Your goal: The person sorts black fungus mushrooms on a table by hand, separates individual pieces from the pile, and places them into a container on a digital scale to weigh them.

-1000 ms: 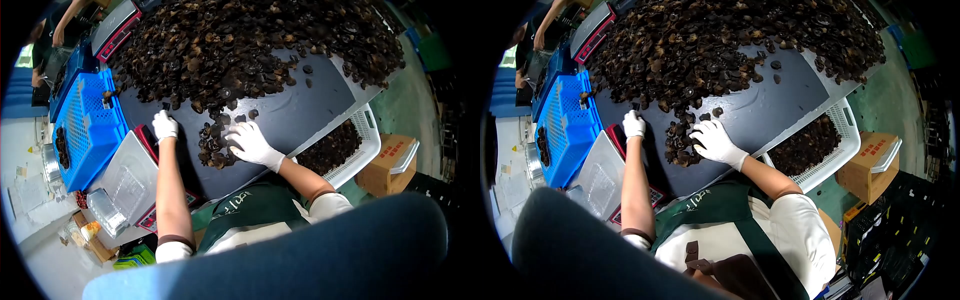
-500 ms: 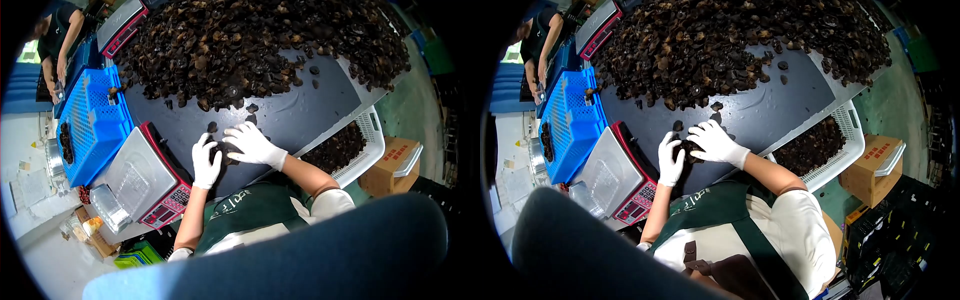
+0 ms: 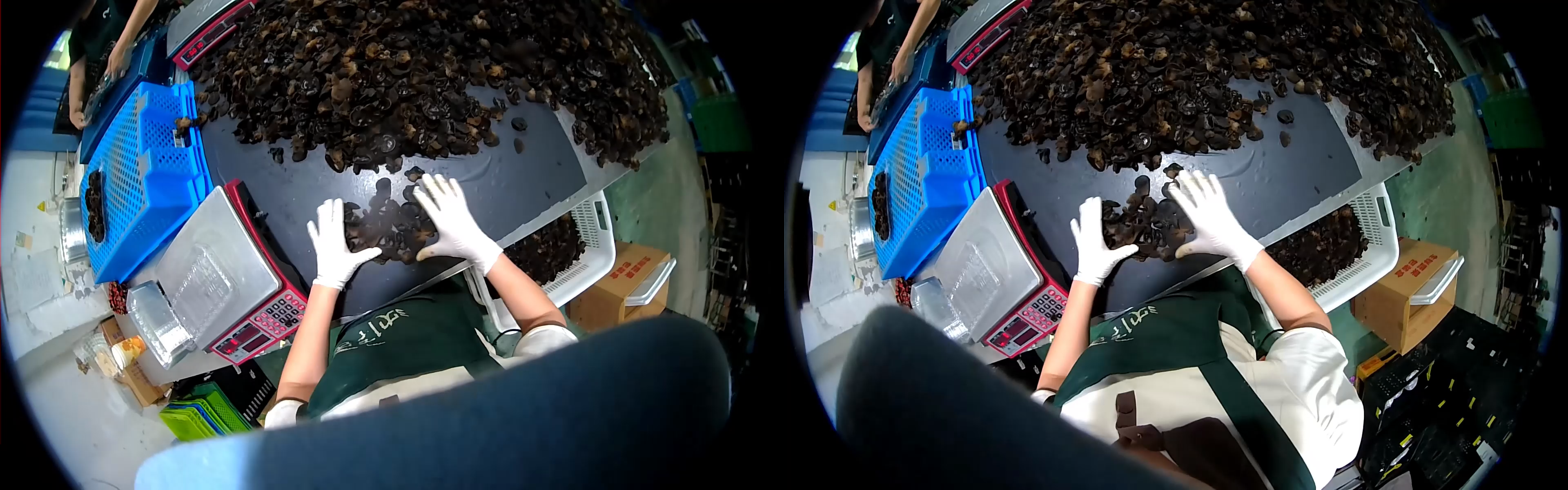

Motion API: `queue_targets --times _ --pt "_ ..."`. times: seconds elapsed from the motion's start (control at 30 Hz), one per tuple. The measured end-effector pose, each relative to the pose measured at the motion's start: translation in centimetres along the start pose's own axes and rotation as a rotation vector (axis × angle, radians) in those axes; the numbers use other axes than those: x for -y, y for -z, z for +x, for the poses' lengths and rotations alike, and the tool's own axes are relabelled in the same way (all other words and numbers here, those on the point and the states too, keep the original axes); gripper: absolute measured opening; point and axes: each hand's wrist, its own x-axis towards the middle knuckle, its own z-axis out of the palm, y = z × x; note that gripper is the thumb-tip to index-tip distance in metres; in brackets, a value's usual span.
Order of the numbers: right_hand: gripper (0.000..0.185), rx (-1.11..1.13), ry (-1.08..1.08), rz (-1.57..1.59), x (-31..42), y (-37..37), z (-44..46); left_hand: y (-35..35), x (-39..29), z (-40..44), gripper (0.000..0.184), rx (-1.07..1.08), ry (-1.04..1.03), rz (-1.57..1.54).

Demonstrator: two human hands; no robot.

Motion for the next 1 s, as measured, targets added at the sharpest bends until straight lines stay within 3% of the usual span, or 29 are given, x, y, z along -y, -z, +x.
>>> queue_targets --times 0.1,0.17,0.2,0.23,0.33,0.4,0.5,0.6,0.7,0.8,0.87,1.0 --pt "0.111 -0.011 0.182 0.137 2.2 -0.6 2.6 -0.6 -0.4 1.6 0.111 0.094 -0.223 -0.345" --pt "0.100 -0.064 0.260 0.204 3.1 -2.4 3.3 -1.4 -2.5 1.4 0.096 0.011 -0.278 -0.499" --pt "0.083 -0.150 0.281 0.138 3.2 -3.0 3.5 -2.3 -2.8 1.0 0.093 -0.062 -0.241 -0.585" --pt "0.083 -0.152 0.282 0.139 3.0 -3.7 3.5 -2.6 -3.5 0.6 0.090 -0.136 -0.203 -0.671" --pt "0.058 -0.279 0.252 0.249 3.5 -4.0 3.7 -3.1 -5.3 0.1 0.077 -0.262 -0.074 -0.689" --pt "0.058 -0.331 0.243 0.316 4.2 -4.2 4.3 -2.2 -6.1 0.3 0.059 -0.373 0.003 -0.716" --pt "0.056 -0.408 0.222 0.484 6.5 -4.0 6.2 0.3 -6.5 0.6 0.053 -0.402 0.135 -0.949" --pt "0.053 -0.418 0.306 0.601 10.7 -2.0 9.4 4.9 -5.8 0.1 0.046 -0.530 0.210 -0.897" --pt "0.053 -0.292 0.409 0.668 16.6 -1.0 13.3 10.7 -2.7 -2.2 0.043 -0.651 0.238 -0.779" --pt "0.047 -0.190 0.515 0.743 23.8 -1.4 16.9 17.0 -0.7 -4.9 0.043 -0.828 0.323 -0.891" --pt "0.043 -0.181 0.580 0.750 28.6 -3.4 19.0 19.5 4.3 -7.6 0.044 -0.909 0.298 -0.884" --pt "0.041 -0.055 0.564 0.655 35.0 -9.0 22.0 22.7 13.2 -12.2 0.043 -0.888 0.346 -0.853"
